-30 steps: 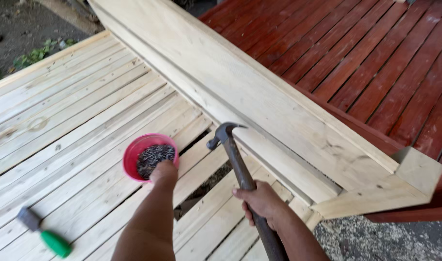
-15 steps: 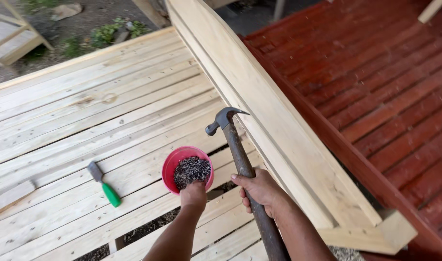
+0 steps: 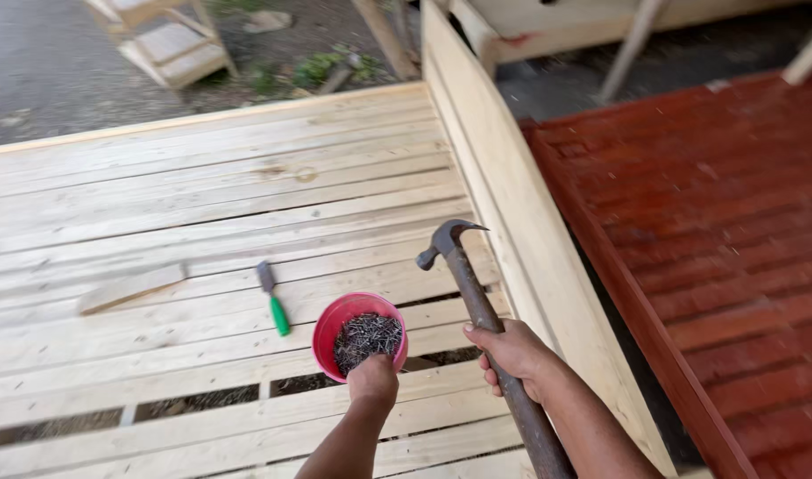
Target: The person hammers nails into wooden planks to assemble a wooden structure. They repeatedly pick nails from a pink bucket and drive them into the wood using a hammer.
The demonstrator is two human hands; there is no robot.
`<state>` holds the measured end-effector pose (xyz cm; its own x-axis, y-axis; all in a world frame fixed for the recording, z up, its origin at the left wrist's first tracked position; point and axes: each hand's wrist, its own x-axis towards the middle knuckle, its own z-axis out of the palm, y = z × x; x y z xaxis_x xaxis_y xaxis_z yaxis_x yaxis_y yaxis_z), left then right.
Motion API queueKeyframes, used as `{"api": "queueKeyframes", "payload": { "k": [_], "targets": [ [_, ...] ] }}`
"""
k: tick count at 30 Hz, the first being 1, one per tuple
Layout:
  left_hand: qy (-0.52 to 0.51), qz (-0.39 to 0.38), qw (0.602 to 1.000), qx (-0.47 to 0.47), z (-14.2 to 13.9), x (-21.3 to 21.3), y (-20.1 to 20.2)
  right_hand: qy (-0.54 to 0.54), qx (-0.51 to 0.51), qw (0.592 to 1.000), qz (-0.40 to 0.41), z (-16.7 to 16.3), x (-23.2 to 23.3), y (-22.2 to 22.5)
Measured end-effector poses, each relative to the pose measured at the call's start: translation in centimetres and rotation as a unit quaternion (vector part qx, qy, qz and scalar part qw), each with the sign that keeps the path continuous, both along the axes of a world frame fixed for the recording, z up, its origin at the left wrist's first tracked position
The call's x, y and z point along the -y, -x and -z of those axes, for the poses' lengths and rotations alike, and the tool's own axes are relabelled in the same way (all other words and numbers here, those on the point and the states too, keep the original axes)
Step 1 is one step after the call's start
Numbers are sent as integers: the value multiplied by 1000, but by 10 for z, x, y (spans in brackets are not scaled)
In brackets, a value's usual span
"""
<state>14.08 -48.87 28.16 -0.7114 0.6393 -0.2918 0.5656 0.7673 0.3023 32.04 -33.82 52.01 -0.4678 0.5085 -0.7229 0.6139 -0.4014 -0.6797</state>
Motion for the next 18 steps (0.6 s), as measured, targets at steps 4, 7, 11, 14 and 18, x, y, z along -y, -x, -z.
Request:
{"api": "queueKeyframes", "payload": {
  "k": [4, 7, 11, 14, 18],
  "targets": [
    [-9, -14, 1000, -24, -38, 32, -5, -7, -5, 998, -56, -16, 5, 19],
    [3, -26, 999, -30, -67, 65, -3, 2, -35, 993, -110, -22, 22, 49],
    [21, -50, 998, -43, -93, 109, 12, 46, -70, 987, -138, -21, 60, 101],
    [-23, -86, 995, -54, -104, 153, 22, 45, -98, 973, -202, -21, 100, 142],
    [-9, -97, 992, -76, -122, 217, 54, 67, -99, 960, -252, -29, 163, 199]
  ]
}}
